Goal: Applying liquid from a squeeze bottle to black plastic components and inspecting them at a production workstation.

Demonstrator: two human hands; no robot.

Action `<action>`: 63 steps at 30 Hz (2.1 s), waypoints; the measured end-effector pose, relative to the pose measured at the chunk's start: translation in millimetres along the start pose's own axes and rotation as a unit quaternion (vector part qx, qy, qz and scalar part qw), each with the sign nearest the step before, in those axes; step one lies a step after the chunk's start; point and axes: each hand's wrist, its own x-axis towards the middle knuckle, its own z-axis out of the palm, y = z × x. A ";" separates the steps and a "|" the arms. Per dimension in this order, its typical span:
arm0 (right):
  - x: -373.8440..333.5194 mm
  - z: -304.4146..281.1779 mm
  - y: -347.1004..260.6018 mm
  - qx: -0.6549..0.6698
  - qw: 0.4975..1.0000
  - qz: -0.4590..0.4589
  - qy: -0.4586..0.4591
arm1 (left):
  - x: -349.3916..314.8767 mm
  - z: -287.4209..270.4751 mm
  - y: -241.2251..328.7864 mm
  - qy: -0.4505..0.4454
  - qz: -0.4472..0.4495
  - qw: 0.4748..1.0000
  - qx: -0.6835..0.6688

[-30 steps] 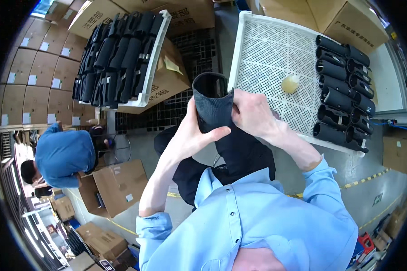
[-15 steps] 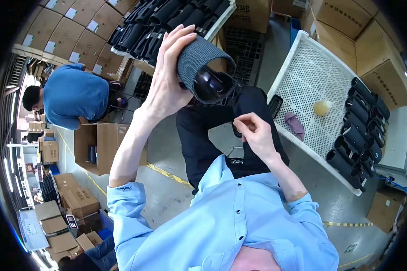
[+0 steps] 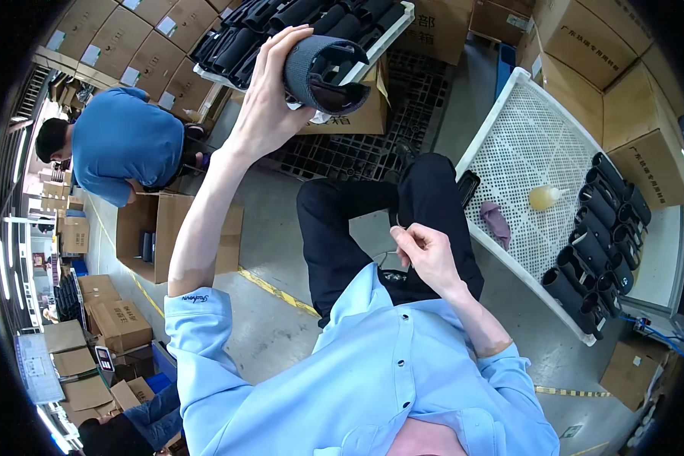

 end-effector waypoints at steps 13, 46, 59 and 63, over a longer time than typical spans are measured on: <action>4.8 -1.5 2.9 -0.019 1.000 0.019 -0.001 | 1.0 0.2 -5.4 -0.011 -0.096 0.994 -0.048; 5.9 -2.5 3.7 -0.041 0.999 0.025 -0.022 | -0.9 0.8 -10.7 -0.048 -0.174 0.976 -0.119; 37.5 -15.0 -70.5 -0.118 0.922 -0.355 0.101 | 7.1 -5.2 37.0 -0.279 -0.170 0.926 -0.188; 38.0 -11.2 -79.1 -0.121 0.915 -0.372 0.099 | -0.9 6.5 47.6 -0.299 -0.154 0.922 -0.193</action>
